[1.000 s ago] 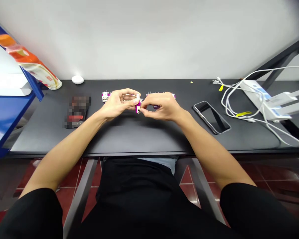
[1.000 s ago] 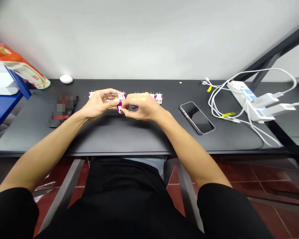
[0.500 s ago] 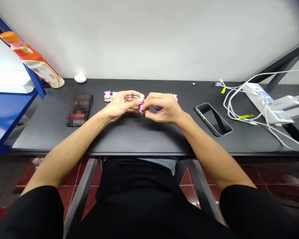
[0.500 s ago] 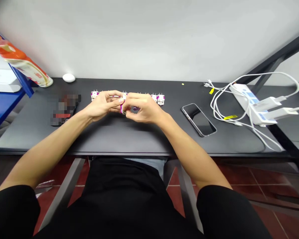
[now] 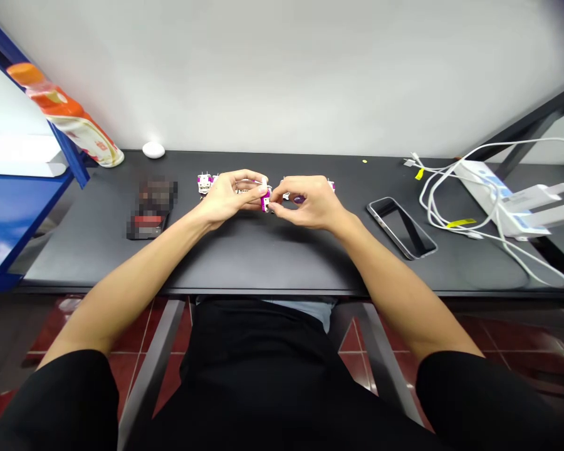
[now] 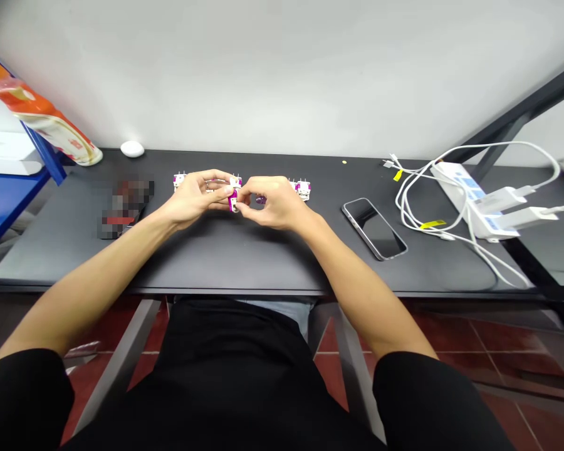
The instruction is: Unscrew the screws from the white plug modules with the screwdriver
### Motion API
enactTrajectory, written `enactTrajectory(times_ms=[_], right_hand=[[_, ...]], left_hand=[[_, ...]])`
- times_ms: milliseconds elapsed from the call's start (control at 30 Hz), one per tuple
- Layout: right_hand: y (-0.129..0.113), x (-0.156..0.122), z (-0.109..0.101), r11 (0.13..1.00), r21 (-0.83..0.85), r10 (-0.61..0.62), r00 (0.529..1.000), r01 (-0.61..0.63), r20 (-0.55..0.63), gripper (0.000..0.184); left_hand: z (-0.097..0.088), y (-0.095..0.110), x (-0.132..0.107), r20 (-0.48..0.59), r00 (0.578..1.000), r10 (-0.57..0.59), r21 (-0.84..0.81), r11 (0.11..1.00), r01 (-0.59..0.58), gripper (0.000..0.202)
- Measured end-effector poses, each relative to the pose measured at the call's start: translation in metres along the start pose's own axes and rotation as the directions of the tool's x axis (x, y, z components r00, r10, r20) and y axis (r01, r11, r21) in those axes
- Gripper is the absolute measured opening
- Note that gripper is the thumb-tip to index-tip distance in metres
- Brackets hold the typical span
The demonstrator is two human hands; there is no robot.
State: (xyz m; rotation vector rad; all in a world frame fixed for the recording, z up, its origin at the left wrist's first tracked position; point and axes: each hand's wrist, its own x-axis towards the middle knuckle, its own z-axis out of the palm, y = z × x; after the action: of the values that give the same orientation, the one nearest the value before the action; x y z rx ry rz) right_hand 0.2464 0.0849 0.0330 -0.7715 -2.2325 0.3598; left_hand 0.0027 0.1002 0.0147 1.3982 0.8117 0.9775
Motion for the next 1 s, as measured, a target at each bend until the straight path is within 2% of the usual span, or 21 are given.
enactTrajectory(times_ms=[167,300,400,467,567,633,800,1000], right_hand=[[0.001,-0.001,0.003,0.998,0.018,-0.056,0.998,0.056,0.009,0.009],[0.003,-0.003,0.002,0.997,-0.011,-0.071,0.997,0.071,0.006,0.006],[0.008,-0.003,-0.002,0.998,-0.064,-0.021,0.996,0.027,0.082,0.004],[0.012,-0.002,-0.004,0.993,-0.119,0.039,0.981,-0.017,0.188,0.004],[0.017,0.001,-0.005,0.975,-0.203,0.152,0.930,-0.086,0.335,0.006],[0.019,0.002,-0.004,0.962,-0.241,0.220,0.894,-0.131,0.390,0.008],[0.018,0.003,0.001,0.937,-0.250,0.329,0.858,-0.244,0.395,0.007],[0.021,0.003,-0.004,0.943,-0.242,0.314,0.855,-0.229,0.413,0.011]], left_hand=[[0.002,-0.001,0.000,0.061,0.998,-0.006,0.034,0.999,0.004,0.067],[0.003,0.000,0.000,0.046,0.999,0.005,0.036,0.999,-0.007,0.064],[-0.001,0.000,0.002,-0.017,0.999,0.030,0.040,0.999,-0.030,0.063],[-0.004,0.000,0.003,-0.066,0.997,0.030,0.025,0.999,-0.028,0.060],[-0.007,0.001,0.005,-0.121,0.992,-0.016,-0.036,0.999,0.012,0.051],[-0.006,0.002,0.005,-0.153,0.987,-0.053,-0.080,0.996,0.041,0.047],[0.000,0.006,0.003,-0.167,0.984,-0.060,-0.110,0.993,0.042,0.046],[-0.001,0.006,0.003,-0.160,0.986,-0.046,-0.109,0.994,0.029,0.049]])
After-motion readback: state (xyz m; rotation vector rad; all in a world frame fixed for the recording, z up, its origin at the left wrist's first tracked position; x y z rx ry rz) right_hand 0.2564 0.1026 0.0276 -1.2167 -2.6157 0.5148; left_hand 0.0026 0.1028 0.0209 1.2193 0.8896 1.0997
